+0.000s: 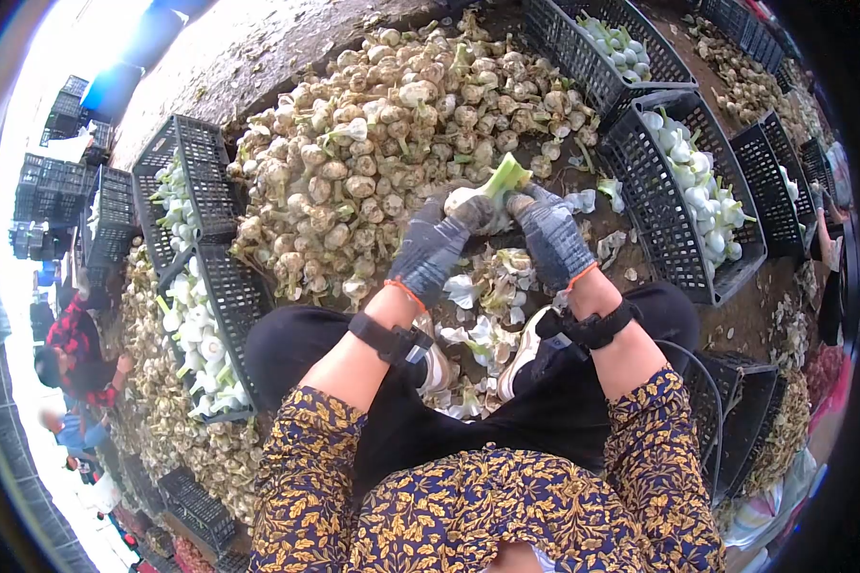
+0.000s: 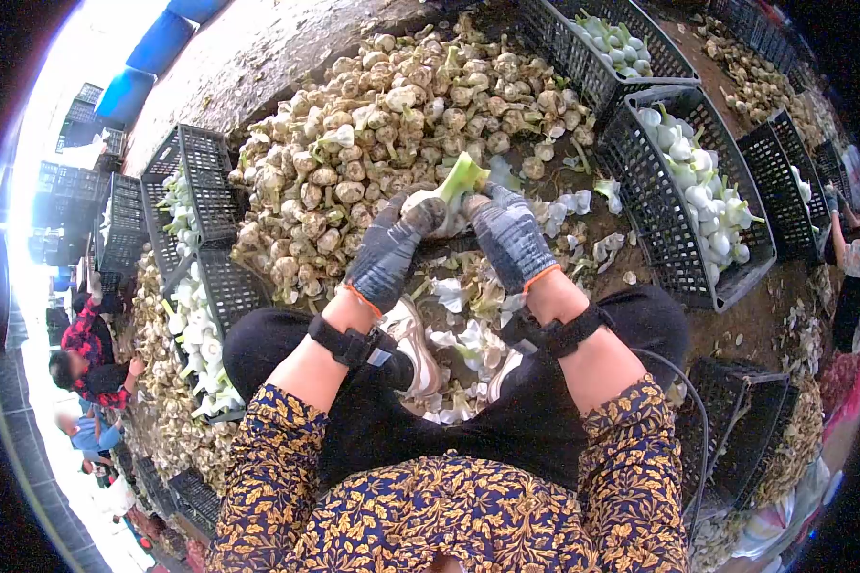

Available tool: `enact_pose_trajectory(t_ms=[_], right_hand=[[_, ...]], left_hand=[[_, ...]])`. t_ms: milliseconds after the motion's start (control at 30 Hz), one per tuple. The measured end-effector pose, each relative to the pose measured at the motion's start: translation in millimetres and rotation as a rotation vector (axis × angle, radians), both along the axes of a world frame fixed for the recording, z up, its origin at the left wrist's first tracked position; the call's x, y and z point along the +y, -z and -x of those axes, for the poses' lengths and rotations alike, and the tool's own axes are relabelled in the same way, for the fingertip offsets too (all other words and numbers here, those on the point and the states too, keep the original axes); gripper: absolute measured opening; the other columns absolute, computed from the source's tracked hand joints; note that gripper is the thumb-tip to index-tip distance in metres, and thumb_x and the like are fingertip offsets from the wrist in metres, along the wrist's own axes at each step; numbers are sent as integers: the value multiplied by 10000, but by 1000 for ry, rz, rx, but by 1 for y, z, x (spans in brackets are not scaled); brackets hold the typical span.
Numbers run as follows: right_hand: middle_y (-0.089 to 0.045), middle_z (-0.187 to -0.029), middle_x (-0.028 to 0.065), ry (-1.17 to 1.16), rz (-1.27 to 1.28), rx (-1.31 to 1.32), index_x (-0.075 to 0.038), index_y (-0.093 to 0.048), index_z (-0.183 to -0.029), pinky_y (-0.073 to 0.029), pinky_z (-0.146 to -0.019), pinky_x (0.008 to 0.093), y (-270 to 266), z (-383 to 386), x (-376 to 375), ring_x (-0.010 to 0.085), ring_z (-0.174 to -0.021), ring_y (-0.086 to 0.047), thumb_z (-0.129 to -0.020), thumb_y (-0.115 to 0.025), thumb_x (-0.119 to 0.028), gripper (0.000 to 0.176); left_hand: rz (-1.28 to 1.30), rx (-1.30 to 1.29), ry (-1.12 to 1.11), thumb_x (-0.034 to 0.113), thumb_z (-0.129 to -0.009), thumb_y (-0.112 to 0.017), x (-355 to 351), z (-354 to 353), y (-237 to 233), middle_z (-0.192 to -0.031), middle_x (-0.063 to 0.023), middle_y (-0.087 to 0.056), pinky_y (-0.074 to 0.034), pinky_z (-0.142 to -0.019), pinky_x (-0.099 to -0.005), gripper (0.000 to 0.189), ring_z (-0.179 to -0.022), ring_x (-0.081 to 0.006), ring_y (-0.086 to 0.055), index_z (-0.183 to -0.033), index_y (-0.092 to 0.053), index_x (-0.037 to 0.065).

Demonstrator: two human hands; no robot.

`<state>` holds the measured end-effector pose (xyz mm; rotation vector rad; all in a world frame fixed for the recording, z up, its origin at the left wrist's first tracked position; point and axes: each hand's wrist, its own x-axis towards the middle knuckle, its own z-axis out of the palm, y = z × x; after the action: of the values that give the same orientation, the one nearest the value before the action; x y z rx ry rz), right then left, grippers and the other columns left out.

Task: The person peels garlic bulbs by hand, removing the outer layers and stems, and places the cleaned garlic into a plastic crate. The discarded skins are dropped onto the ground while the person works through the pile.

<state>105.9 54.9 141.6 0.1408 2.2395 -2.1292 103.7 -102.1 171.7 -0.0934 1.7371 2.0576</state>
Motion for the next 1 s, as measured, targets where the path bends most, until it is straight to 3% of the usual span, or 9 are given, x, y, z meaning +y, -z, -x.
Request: enact_pose_trajectory(t_ms=[67, 133, 333, 433, 600, 667, 733, 800, 1000], right_hand=[[-601, -873, 108, -37, 66, 4, 29, -557, -1001, -434, -706, 261, 40, 9, 13, 153, -772, -543, -846, -484, -125, 230], [-594, -907, 60, -76, 130, 10, 25, -547, -1042, -433, -711, 216, 29, 10, 12, 88, -773, -518, -859, -487, -117, 240], [-596, -824, 51, 52, -204, 97, 1, -566, -983, -422, -686, 274, -23, -6, -5, 118, -727, -506, -851, -471, -148, 221], [-584, -862, 45, 43, 267, -23, 4, -551, -1041, -487, -690, 257, -15, -3, -1, 103, -743, -551, -866, -479, -143, 239], [-587, -883, 71, 148, 134, -15, -11, -555, -1028, -518, -701, 294, 14, 5, 21, 144, -751, -581, -884, -433, -149, 234], [-589, -883, 59, 213, 372, -155, -4, -546, -1023, -504, -695, 286, 8, 3, 22, 149, -768, -584, -897, -410, -158, 241], [-595, -855, 87, 175, 60, -105, -7, -525, -1045, -478, -691, 332, -3, -4, 20, 208, -765, -588, -873, -426, -109, 223], [-580, -853, 176, -334, -991, 347, -18, -552, -993, -452, -685, 348, -6, -9, 21, 293, -783, -563, -884, -451, -246, 272], [-572, -886, 198, -231, -1008, 739, -8, -516, -1078, -454, -721, 395, -4, -10, 5, 341, -831, -553, -812, -493, -117, 288]], left_hand=[[-40, -22, 25, 346, -879, -492, -2, 4, 3, -995, -63, -568, -491, -741, -267, 395, -854, -131, -566, -1127, -484, 39], [-416, -221, -80, 372, -858, -518, -2, 6, 6, -984, -69, -570, -512, -680, -285, 437, -828, -169, -586, -1146, -465, 48], [43, -186, -25, 343, -863, -525, -3, 5, 8, -932, -55, -579, -492, -543, -225, 359, -655, -128, -574, -1117, -488, 93], [-18, -213, -268, 284, -854, -556, -2, 11, 11, -935, -51, -589, -513, -574, -257, 286, -679, -140, -583, -1069, -540, 96], [-161, -153, -333, 260, -875, -517, -8, 15, 10, -979, -69, -593, -531, -626, -280, 295, -787, -160, -600, -1110, -526, 81], [-265, -150, -391, 276, -885, -486, -12, 16, 15, -981, -69, -593, -535, -625, -303, 295, -811, -176, -598, -1113, -528, 93], [-309, -196, -406, 316, -889, -460, -14, 19, 15, -959, -70, -597, -537, -629, -324, 299, -809, -181, -598, -1072, -543, 95], [-339, -203, -444, 373, -882, -458, -16, 20, 15, -921, -71, -605, -540, -633, -343, 324, -800, -184, -600, -1013, -553, 92], [169, -8, -380, 392, -908, -393, -15, 9, 4, -891, -74, -622, -461, -695, -266, 419, -758, -145, -580, -951, -602, 30]])
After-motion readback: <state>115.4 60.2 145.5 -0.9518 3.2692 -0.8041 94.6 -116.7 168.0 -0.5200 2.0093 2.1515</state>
